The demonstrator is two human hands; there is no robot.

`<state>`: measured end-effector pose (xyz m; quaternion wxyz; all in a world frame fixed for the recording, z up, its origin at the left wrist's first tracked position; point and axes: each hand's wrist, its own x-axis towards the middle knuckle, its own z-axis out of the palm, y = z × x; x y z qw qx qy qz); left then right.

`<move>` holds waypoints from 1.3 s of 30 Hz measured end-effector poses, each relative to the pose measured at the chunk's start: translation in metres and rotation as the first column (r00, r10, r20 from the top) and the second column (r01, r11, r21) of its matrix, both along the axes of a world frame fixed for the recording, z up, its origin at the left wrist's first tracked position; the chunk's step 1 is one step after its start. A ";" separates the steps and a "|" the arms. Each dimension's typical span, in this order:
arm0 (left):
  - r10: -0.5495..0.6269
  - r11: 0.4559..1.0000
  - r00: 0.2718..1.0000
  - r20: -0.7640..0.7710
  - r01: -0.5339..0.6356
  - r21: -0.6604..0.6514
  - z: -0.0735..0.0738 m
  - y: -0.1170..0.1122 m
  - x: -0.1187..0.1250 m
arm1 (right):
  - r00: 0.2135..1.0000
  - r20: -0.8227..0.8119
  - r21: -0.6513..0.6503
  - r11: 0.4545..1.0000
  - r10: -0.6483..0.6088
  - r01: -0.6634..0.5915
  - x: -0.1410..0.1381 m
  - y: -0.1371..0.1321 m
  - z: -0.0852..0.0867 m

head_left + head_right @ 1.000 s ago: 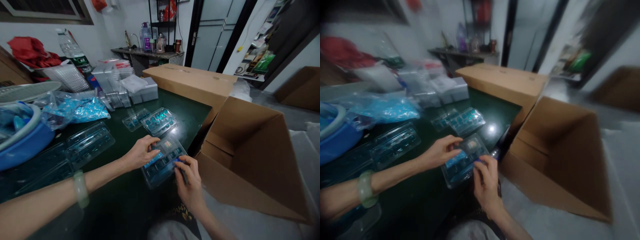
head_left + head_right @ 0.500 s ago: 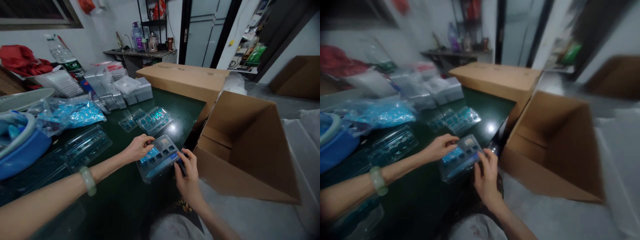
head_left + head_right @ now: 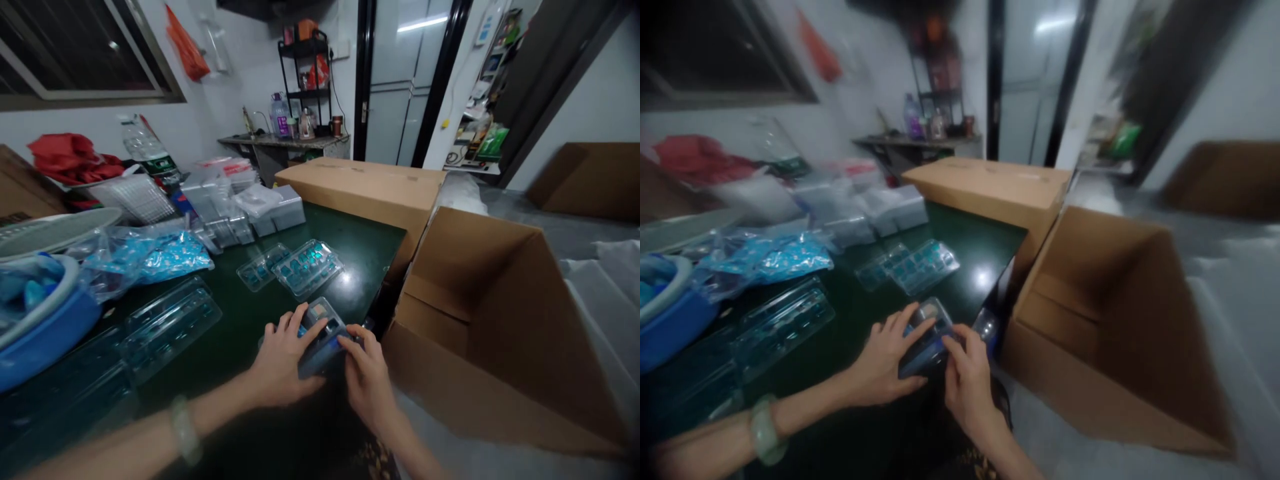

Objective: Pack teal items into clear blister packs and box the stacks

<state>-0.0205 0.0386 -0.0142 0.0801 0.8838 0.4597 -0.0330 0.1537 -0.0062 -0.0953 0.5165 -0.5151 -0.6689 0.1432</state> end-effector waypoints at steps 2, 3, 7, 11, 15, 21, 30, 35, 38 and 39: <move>0.026 1.000 1.000 0.008 -0.026 0.006 0.001 -0.002 -0.007 | 0.998 0.067 0.021 1.000 0.003 -0.004 0.010 0.019 0.012; 0.033 0.999 0.999 0.011 -0.033 0.002 0.002 -0.002 -0.010 | 0.993 0.115 0.048 0.999 -0.012 0.007 0.014 0.032 0.019; 0.035 0.999 0.999 -0.003 -0.035 -0.041 0.006 -0.001 -0.026 | 0.901 0.424 0.200 0.980 -0.095 0.009 0.021 0.100 0.042; 0.062 0.997 0.998 -0.016 -0.062 -0.040 0.008 0.004 -0.047 | 0.717 0.677 0.309 0.949 -0.169 -0.068 0.013 0.158 0.043; 0.108 0.994 0.994 -0.023 -0.108 -0.006 0.008 0.017 -0.069 | 0.668 0.727 0.348 0.923 -0.157 -0.162 0.008 0.184 0.034; 0.176 0.984 0.980 -0.094 -0.173 0.038 0.003 0.057 -0.078 | 0.630 0.745 0.427 0.883 -0.220 -0.197 0.014 0.198 0.039; 0.168 0.985 0.984 -0.053 -0.166 0.042 0.040 0.073 -0.089 | 0.668 0.684 0.535 0.824 -0.292 -0.187 0.027 0.146 0.081; 0.249 0.952 0.967 0.056 -0.255 0.171 0.108 0.032 -0.149 | 0.726 0.686 0.466 0.793 -0.044 -0.393 0.020 0.048 0.056; 0.335 0.916 0.936 0.108 -0.351 0.195 0.134 -0.012 -0.183 | 0.694 0.705 0.354 0.775 0.146 -0.523 0.010 0.006 0.029; 0.396 0.892 0.909 0.132 -0.414 0.180 0.138 -0.029 -0.191 | 0.677 0.714 0.321 0.775 0.180 -0.544 0.006 -0.001 0.022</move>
